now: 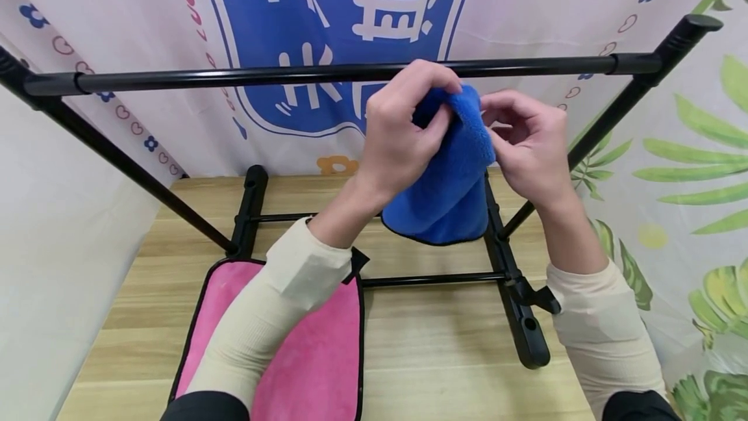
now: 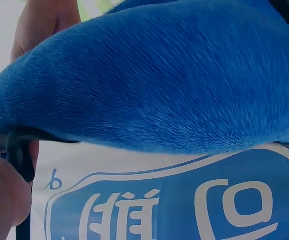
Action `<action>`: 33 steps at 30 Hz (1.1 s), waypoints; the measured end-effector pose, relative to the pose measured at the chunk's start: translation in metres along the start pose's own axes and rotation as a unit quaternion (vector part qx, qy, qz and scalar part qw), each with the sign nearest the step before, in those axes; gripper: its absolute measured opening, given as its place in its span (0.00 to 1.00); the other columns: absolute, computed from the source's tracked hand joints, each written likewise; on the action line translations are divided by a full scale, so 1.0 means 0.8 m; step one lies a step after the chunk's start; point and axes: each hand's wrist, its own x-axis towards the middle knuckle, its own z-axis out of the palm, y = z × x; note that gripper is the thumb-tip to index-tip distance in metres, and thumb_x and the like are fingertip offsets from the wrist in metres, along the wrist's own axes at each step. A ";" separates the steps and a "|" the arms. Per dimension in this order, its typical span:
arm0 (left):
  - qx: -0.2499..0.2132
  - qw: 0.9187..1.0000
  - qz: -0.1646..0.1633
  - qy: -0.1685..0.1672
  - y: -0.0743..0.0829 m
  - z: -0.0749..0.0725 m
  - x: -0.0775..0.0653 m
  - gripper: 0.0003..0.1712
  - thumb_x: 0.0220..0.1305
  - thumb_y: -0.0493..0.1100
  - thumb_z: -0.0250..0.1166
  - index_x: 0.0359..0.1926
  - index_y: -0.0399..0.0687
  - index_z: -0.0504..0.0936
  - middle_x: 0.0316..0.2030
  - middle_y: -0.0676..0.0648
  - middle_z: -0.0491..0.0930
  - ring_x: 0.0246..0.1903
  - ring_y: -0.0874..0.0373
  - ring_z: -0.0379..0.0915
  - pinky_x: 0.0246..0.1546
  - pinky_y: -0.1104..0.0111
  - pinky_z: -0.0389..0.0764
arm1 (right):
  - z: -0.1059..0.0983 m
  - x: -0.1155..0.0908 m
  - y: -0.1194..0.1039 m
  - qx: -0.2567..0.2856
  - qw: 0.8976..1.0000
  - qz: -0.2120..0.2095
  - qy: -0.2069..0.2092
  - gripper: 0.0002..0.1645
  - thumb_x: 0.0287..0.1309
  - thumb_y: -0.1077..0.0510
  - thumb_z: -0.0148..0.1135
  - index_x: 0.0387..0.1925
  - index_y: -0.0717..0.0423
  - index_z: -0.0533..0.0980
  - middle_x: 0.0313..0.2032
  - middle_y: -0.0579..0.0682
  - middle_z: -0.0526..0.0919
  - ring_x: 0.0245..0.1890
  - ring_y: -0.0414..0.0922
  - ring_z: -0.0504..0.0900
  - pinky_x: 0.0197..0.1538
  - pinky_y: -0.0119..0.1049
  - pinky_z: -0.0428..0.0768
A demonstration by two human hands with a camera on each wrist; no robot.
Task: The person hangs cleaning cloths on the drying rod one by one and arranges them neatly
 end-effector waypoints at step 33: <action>0.048 0.997 0.045 -0.039 0.003 -0.020 0.006 0.03 0.69 0.25 0.62 0.39 0.30 0.82 0.40 0.36 0.83 0.45 0.47 0.81 0.58 0.72 0.78 | -0.010 0.002 -0.010 -0.209 0.971 -0.081 0.079 0.06 0.53 0.68 0.65 0.29 0.73 0.81 0.28 0.62 0.84 0.32 0.37 0.76 0.39 0.25 0.73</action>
